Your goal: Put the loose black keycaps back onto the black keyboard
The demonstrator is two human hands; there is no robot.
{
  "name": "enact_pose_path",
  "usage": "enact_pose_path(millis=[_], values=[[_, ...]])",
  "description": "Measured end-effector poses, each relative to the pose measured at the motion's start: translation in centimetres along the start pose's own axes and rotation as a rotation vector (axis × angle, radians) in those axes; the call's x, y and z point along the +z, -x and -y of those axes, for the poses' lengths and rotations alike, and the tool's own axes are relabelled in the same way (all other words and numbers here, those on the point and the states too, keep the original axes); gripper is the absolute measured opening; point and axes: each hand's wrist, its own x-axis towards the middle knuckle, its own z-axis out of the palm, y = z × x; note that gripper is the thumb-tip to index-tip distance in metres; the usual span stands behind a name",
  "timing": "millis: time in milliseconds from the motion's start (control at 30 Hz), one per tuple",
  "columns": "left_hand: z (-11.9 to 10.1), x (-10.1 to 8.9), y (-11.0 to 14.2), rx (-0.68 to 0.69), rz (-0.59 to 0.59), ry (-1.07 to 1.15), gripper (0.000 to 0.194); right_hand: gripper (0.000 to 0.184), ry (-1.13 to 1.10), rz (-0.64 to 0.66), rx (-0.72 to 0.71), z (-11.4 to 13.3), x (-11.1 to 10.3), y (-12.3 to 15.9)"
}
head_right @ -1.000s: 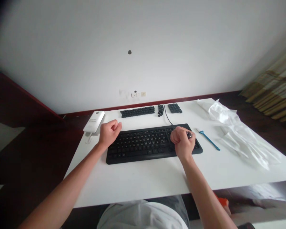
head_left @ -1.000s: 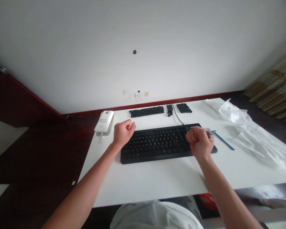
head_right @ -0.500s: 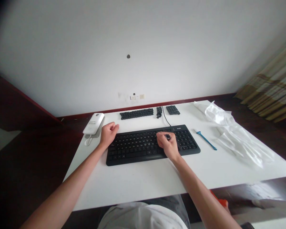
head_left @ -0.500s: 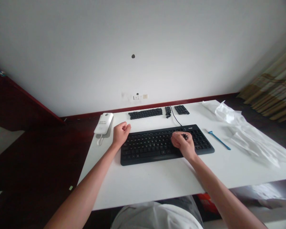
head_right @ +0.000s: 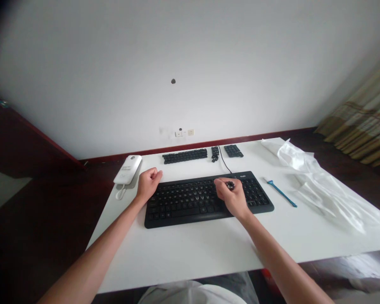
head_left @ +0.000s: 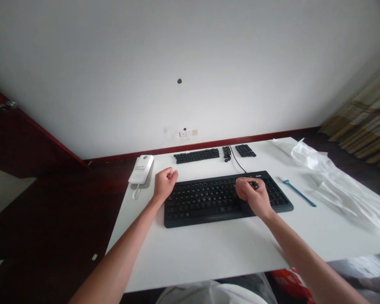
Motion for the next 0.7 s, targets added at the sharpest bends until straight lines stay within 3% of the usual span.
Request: enact_pose_path(millis=[200,333,500,700], values=[[-0.2,0.0,-0.1,0.002,0.008,0.012,0.043,0.052,0.317,-0.047,-0.154,5.4,-1.6,-7.6],[-0.2,0.0,0.0,-0.009,0.014,-0.002,0.043,0.046,0.488,0.167,-0.164,7.2,-0.2,-12.7],[-0.2,-0.1,0.0,-0.015,0.017,0.015,0.044,0.017,0.929,0.342,-0.211,5.6,0.6,-16.4],[-0.1,0.1,-0.1,-0.025,0.030,0.015,0.044,0.023,1.352,0.372,-0.074,2.1,-0.3,-18.0]])
